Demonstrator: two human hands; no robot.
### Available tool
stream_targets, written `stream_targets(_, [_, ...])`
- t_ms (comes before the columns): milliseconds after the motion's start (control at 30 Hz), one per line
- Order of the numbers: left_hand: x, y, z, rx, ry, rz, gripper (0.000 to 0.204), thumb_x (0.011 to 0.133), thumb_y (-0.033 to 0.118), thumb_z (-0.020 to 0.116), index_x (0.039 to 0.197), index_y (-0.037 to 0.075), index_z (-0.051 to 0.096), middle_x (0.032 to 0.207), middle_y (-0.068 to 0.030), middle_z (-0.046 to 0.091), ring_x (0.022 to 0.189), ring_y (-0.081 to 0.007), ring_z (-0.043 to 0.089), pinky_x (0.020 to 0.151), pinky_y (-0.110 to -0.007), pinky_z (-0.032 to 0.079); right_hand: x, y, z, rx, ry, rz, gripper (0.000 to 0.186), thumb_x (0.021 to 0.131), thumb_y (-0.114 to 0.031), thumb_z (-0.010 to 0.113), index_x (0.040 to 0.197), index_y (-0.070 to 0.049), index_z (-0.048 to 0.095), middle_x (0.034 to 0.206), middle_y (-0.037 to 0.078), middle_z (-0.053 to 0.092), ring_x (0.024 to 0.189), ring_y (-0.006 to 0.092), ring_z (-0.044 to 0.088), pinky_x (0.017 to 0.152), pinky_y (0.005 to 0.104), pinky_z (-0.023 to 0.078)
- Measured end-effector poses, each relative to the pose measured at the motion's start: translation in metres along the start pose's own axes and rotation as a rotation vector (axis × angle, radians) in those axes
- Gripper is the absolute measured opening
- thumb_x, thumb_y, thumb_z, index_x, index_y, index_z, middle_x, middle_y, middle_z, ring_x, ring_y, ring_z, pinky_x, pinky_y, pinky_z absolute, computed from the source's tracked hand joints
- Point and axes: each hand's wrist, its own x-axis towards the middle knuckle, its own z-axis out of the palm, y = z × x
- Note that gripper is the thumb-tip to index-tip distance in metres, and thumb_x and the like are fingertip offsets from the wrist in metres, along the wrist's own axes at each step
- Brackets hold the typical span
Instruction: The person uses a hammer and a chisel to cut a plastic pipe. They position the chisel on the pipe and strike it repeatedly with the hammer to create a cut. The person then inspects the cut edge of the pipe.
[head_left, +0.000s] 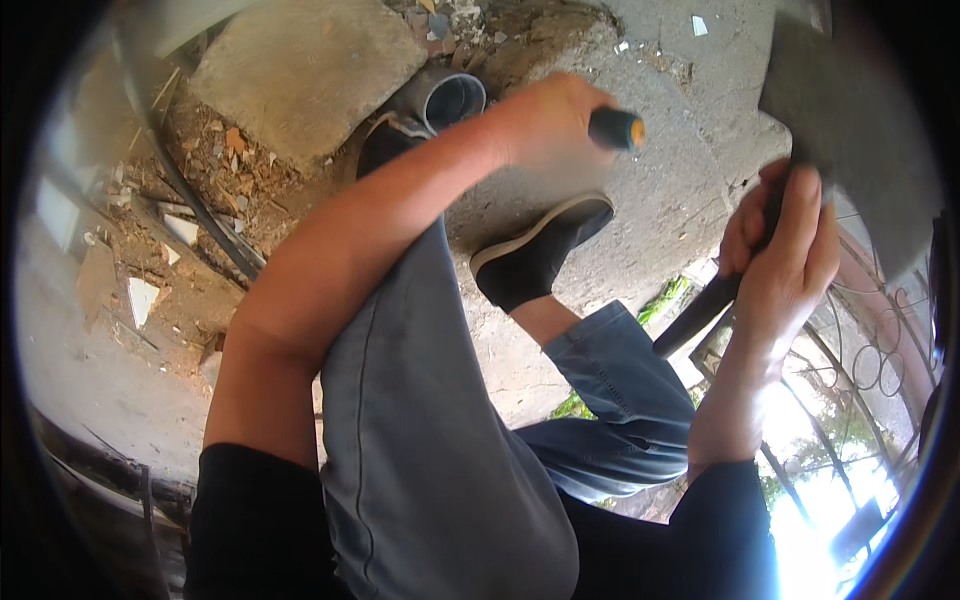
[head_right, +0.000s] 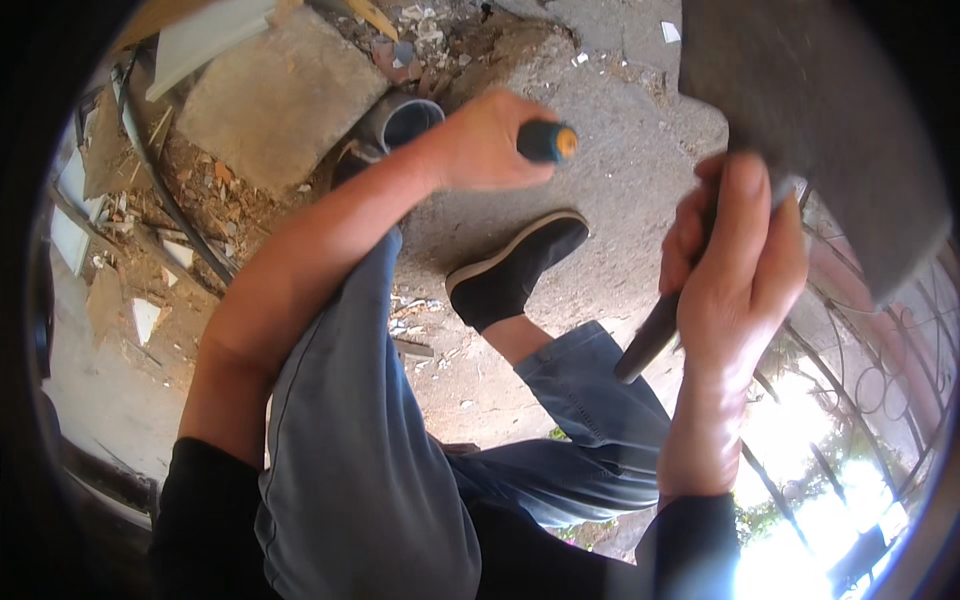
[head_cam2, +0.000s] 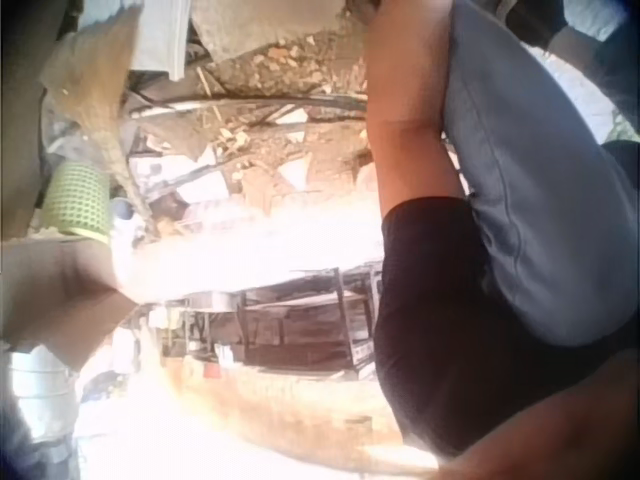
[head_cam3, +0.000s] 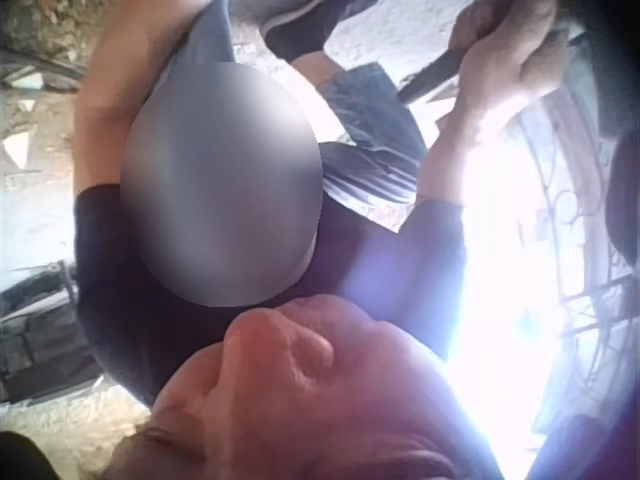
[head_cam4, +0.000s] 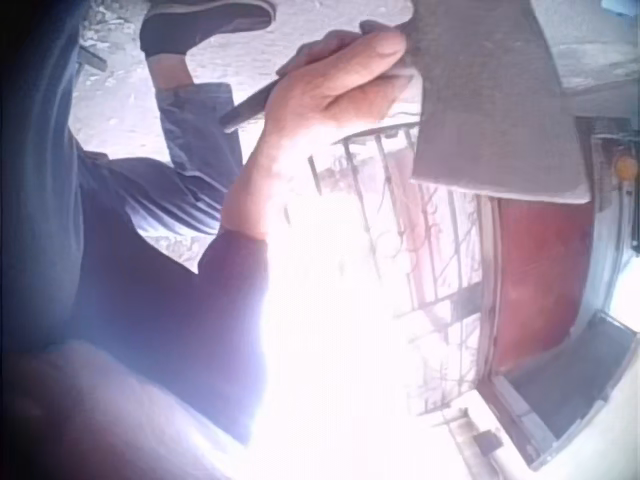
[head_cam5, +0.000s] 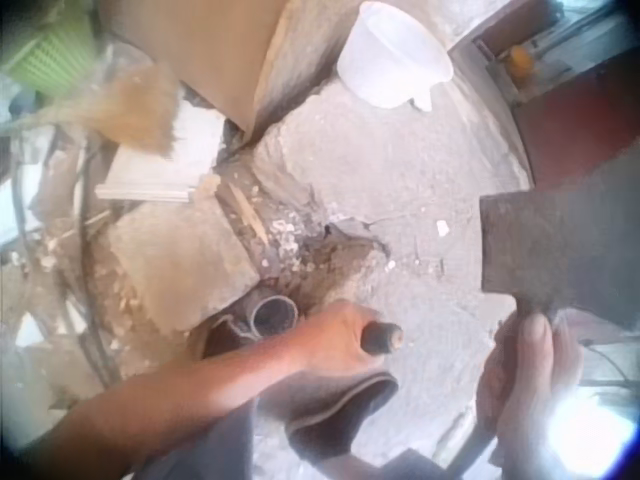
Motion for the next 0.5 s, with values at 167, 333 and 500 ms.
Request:
stream_targets(167, [-0.014,0.001,0.028,0.088,0.373,0.258,0.022,0.072,0.017,0.077,0.079,0.007,0.059,0.069,-0.0111,0.062,0.069,-0.0299,0.067,0.063,-0.039,0.052,-0.045,0.044,0.001,0.019,-0.047,0.004,0.041,0.110,-0.036,0.039,0.103,0.001,0.054,0.058,0.002,0.044,0.039,0.0080,0.040,0.036,0.0233,0.032])
stream_targets(333, [-0.024,-0.005,0.035,0.202,0.307,0.269,0.028,0.067,0.028,0.077,0.081,0.010,0.061,0.077,-0.0086,0.067,0.073,-0.0334,0.068,0.064,-0.045,0.054,-0.061,0.068,-0.003,0.011,-0.123,0.084,0.041,0.110,-0.037,0.041,0.103,0.001,0.054,0.058,0.003,0.045,0.039,0.0082,0.040,0.035,0.0232,0.032])
stream_targets(500, [-0.017,-0.001,0.024,0.199,0.235,0.251,0.029,0.067,0.028,0.077,0.085,0.009,0.065,0.077,-0.0116,0.069,0.077,-0.0352,0.070,0.068,-0.046,0.055,-0.062,0.051,-0.004,0.033,-0.078,0.095,0.041,0.109,-0.038,0.042,0.104,0.001,0.055,0.059,0.003,0.045,0.039,0.0089,0.040,0.035,0.0242,0.032])
